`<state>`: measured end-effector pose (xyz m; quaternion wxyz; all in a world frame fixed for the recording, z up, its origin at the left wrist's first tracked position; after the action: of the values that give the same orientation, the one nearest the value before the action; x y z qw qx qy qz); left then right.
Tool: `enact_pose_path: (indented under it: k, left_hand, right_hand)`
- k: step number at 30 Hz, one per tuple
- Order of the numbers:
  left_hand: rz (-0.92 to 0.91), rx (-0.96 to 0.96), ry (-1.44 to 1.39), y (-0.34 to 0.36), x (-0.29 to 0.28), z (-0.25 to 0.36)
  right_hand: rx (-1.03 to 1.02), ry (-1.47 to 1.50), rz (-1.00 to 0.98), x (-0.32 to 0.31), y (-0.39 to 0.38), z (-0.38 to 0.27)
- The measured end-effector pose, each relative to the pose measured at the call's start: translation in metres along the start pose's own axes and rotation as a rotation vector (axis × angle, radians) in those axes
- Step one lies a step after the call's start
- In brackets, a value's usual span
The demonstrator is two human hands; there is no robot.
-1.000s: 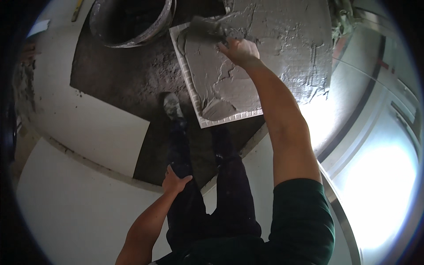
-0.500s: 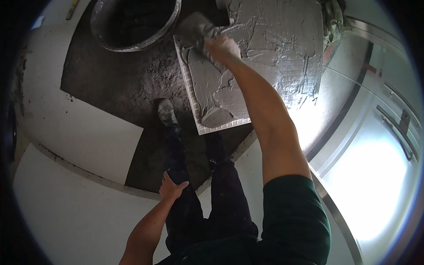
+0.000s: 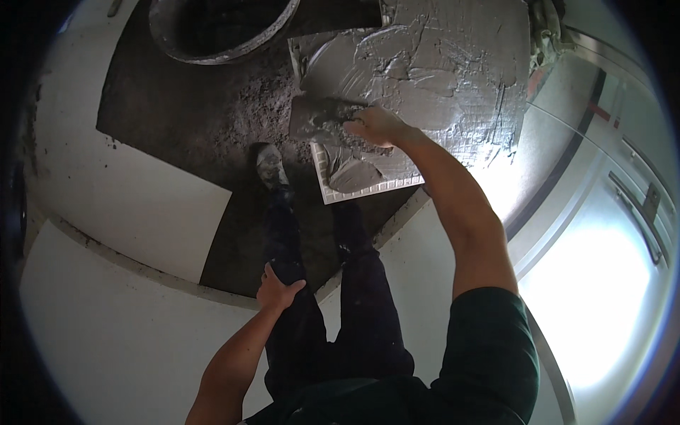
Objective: Applying and spreading mortar on the back of a floor tile using a trowel.
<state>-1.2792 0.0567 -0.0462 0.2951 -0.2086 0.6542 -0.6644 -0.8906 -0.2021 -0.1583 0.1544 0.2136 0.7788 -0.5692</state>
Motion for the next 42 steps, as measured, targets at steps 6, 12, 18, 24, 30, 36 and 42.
enact_pose_path:
  k: [6, 12, 18, 24, 30, 36, 42]
  left_hand:
    - [0.028, 0.031, 0.002, 0.001, 0.006, -0.001]
    - [-0.021, -0.008, 0.027, 0.0, 0.011, -0.001]
    - [-0.052, 0.054, 0.046, 0.013, 0.038, 0.031]
    - [-0.021, -0.039, 0.097, -0.001, 0.028, 0.0]
    - [0.003, -0.02, 0.155, 0.002, 0.027, 0.019]
    - [0.012, -0.035, 0.176, -0.005, 0.021, 0.025]
    - [0.022, -0.055, 0.153, -0.002, 0.031, 0.019]
  right_hand:
    - [0.131, -0.199, 0.121, -0.052, 0.019, -0.037]
    - [0.066, -0.418, -0.098, 0.014, 0.031, -0.093]
    - [-0.426, -1.064, 0.54, -0.034, 0.047, 0.052]
    - [-0.043, -0.501, -0.06, -0.043, 0.046, 0.019]
    - [-0.018, -0.434, -0.183, 0.056, -0.064, 0.061]
    - [0.012, -0.314, -0.106, 0.085, -0.12, 0.051]
    - [0.201, -0.087, 0.116, 0.075, -0.088, 0.002]
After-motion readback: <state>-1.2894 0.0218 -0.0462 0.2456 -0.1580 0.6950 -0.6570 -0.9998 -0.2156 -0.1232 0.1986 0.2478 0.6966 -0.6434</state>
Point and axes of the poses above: each hand's wrist, its own y-axis towards the middle knuckle, its own x-axis out of the palm, z = x × y, the point moved 5 cm from there along y, towards the middle knuckle, and after that the axes turned 11 degrees about x, right-handed, at the moved point
